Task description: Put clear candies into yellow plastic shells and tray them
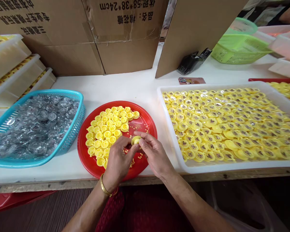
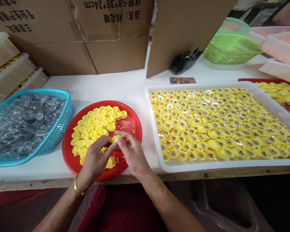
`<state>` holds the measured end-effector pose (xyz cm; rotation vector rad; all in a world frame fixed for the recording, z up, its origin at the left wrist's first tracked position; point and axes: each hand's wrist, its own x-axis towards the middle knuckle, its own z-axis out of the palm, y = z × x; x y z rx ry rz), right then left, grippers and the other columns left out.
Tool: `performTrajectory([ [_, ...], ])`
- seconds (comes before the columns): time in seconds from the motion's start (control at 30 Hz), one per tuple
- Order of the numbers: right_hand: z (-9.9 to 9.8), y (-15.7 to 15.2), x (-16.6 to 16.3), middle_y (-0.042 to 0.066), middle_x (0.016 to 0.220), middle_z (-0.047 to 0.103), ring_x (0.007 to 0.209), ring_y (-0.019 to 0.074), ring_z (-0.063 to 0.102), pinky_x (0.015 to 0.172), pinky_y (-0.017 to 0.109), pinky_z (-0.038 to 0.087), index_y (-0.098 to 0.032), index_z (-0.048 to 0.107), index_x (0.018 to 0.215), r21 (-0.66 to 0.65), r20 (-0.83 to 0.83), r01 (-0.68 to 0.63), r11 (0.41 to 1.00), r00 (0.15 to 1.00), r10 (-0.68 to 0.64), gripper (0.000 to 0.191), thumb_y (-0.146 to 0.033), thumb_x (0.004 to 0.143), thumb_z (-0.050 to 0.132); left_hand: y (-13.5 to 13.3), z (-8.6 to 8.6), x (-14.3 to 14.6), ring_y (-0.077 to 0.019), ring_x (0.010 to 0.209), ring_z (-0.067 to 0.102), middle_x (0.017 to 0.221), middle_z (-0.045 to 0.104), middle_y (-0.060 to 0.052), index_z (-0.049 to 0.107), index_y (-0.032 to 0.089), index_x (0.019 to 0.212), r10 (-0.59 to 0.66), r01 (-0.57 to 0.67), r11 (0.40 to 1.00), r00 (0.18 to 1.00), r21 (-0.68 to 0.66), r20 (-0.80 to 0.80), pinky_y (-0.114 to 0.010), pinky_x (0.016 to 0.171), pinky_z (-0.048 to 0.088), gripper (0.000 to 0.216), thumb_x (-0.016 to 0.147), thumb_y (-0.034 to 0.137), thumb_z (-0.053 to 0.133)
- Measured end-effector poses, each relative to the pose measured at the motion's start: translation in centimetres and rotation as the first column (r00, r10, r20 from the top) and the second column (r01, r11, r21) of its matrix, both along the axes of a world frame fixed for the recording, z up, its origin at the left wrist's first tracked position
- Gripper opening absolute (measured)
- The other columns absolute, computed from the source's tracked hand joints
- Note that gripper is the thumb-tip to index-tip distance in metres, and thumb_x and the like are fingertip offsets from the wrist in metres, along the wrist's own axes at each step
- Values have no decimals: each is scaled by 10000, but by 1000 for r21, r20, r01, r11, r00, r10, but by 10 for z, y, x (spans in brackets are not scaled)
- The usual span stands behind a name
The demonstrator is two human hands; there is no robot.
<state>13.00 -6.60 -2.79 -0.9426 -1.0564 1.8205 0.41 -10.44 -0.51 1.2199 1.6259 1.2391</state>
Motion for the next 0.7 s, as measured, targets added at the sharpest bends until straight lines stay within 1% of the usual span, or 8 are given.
performTrajectory([
  [0.13,4,1,1,14,817,684,727,136,623,740,284,523,-206,680,943,-85,-42,21,996,999,-24,261,-361,736,714,-5,5,6,-165,688,515,726,598,-28,678,212,698,2,11,995,990,96,-141,-252,681,375,58,743,197,711],
  [0.3,13,-2,1,-2,760,663,654,108,601,677,240,510,-187,699,856,-115,-64,44,992,997,-51,201,-313,701,720,-11,-2,8,-161,660,541,719,594,-26,647,208,718,15,29,987,961,155,-277,-250,655,404,93,781,273,665],
  [0.37,17,-4,2,4,751,653,648,117,602,647,247,523,-185,706,861,-79,16,46,996,999,-45,204,-346,735,693,-11,-9,6,-167,645,561,710,620,-22,649,217,703,6,13,998,954,60,-299,-256,641,422,178,794,370,646],
  [0.47,26,-1,11,7,781,646,653,134,624,627,277,559,-198,695,920,-29,131,56,998,990,-52,263,-402,754,684,-9,-16,2,-210,727,639,788,700,-33,700,236,782,-127,108,989,966,-98,-226,-275,659,482,310,777,532,610],
  [0.53,34,4,30,3,819,649,686,145,655,669,308,582,-205,667,951,-20,137,98,995,986,-94,289,-405,745,701,-8,-15,-3,-240,841,669,927,726,-41,714,254,928,-153,131,983,972,-132,-176,-298,714,518,395,771,590,578],
  [0.6,42,13,62,8,879,662,756,155,687,753,334,584,-208,642,989,-13,155,186,982,971,-182,288,-381,764,692,-9,-13,-11,-256,926,671,1046,718,-41,696,272,1034,-101,72,985,977,-157,-185,-318,764,535,446,778,608,551],
  [0.67,46,25,103,25,980,670,817,154,703,830,342,566,-214,623,1069,12,253,307,952,920,-300,289,-327,806,655,-10,-14,-21,-267,951,675,1091,713,-42,688,277,1075,-70,23,978,973,-209,-220,-336,779,548,474,782,617,534],
  [0.7,45,32,125,35,1026,666,812,151,708,837,347,565,-214,610,1101,40,325,380,924,870,-371,295,-309,823,636,-11,-15,-26,-274,956,676,1089,717,-46,690,273,1081,-64,6,971,970,-237,-236,-347,786,553,491,780,626,528],
])
